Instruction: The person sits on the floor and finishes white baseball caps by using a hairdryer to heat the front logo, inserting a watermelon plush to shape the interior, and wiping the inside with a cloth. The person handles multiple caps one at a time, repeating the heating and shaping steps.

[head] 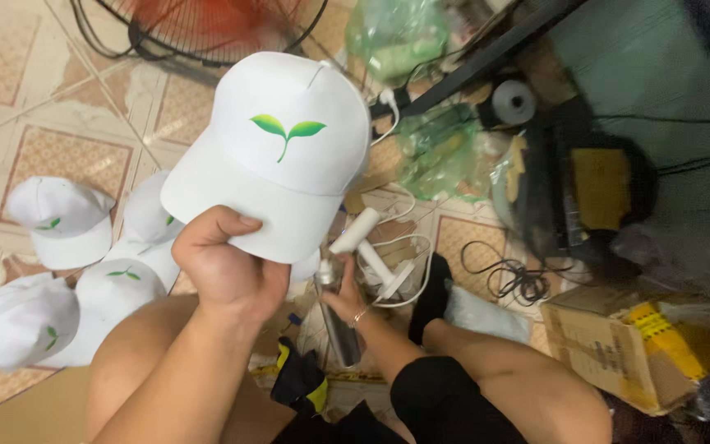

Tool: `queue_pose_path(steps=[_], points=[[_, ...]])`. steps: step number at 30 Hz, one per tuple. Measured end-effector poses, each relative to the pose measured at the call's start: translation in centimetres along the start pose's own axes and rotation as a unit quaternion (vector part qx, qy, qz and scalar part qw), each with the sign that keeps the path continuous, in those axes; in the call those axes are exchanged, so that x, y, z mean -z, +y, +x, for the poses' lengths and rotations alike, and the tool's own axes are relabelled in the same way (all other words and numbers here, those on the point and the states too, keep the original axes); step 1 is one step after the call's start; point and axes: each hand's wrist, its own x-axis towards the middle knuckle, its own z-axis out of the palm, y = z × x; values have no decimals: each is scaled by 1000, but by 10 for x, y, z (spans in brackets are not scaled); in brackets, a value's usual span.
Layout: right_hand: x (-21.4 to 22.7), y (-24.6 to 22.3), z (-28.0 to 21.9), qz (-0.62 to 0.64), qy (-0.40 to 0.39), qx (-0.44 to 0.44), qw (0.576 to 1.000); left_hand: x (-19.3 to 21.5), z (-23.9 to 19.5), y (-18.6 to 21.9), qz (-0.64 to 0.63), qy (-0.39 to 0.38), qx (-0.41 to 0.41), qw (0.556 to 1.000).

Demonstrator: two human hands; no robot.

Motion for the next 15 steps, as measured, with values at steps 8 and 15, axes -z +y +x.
queue_pose_path(steps=[8,15], points=[[98,-201,-15,433,-130,178,874,1,21,-11,-69,-39,-18,997],[155,-247,-85,145,-197,308,919,-3,21,-26,-76,-76,15,994]])
